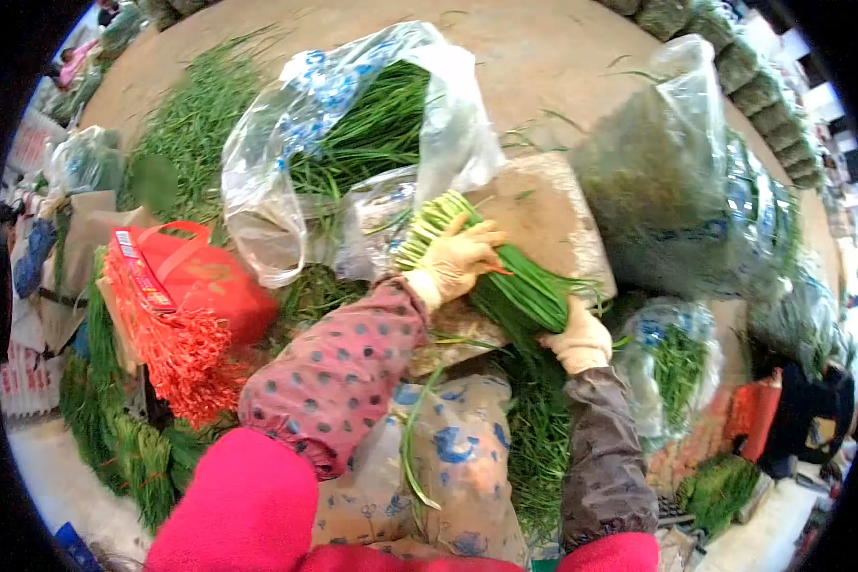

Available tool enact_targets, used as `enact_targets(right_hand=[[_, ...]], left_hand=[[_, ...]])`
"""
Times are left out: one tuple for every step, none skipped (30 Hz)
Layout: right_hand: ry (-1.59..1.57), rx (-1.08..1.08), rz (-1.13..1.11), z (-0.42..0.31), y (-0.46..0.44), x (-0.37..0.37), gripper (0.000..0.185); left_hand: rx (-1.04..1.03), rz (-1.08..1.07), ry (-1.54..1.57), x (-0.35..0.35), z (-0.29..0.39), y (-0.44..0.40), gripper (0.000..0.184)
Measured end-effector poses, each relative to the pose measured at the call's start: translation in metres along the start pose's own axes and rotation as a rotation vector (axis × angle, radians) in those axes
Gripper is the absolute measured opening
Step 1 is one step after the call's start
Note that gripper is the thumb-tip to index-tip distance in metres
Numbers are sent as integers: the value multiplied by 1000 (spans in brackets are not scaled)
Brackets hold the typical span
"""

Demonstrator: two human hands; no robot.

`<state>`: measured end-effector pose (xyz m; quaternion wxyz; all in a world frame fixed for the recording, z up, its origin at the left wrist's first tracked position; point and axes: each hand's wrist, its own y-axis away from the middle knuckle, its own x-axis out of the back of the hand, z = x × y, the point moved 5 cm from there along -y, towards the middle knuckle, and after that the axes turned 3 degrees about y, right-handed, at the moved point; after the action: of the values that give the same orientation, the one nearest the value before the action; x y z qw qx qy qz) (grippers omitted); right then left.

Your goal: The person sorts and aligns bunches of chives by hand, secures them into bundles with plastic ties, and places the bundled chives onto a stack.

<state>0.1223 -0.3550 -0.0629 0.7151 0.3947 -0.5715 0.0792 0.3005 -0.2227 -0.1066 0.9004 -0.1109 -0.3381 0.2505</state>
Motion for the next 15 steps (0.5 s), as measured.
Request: enact_targets(right_hand=[[35, 30, 17, 5, 5, 14, 78], [66, 69, 27, 8, 10, 27, 72], [85, 134, 97, 4, 21, 56, 61], [113, 250, 275, 3, 34, 83, 57], [215, 341, 400, -5, 50, 110, 55], [306, 388, 443, -9, 65, 144, 53], [424, 438, 529, -18, 83, 174, 51], [522, 471, 569, -27, 98, 199, 49], [590, 508, 583, -34, 110, 222, 46], [697, 500, 624, -45, 119, 241, 43], [763, 518, 656, -50, 121, 255, 50], [854, 488, 679, -71, 135, 268, 41], [880, 562, 752, -83, 139, 274, 33], [900, 637, 823, -93, 140, 274, 24], [889, 641, 820, -103, 136, 264, 24]], left_hand=[[35, -51, -20, 0, 2, 0, 10], [60, 14, 115, 2, 6, 0, 12], [76, 83, 251, 4, 12, -1, 14], [-16, 127, 75, 11, 25, 2, 16], [-45, 131, 86, 18, 36, 4, 16], [-69, 196, 149, 27, 56, 0, 17], [-92, 259, 219, 29, 71, 0, 18], [-5, 341, 427, 21, 77, -1, 23], [-19, 390, 434, 29, 98, -2, 24], [-30, 441, 435, 41, 118, -4, 24], [-33, 437, 440, 38, 128, -6, 24], [-47, 516, 551, 37, 134, -7, 24], [-56, 594, 655, 36, 135, -6, 24], [-49, 588, 647, 33, 134, -3, 24], [-6, 598, 642, 26, 127, 2, 24]])
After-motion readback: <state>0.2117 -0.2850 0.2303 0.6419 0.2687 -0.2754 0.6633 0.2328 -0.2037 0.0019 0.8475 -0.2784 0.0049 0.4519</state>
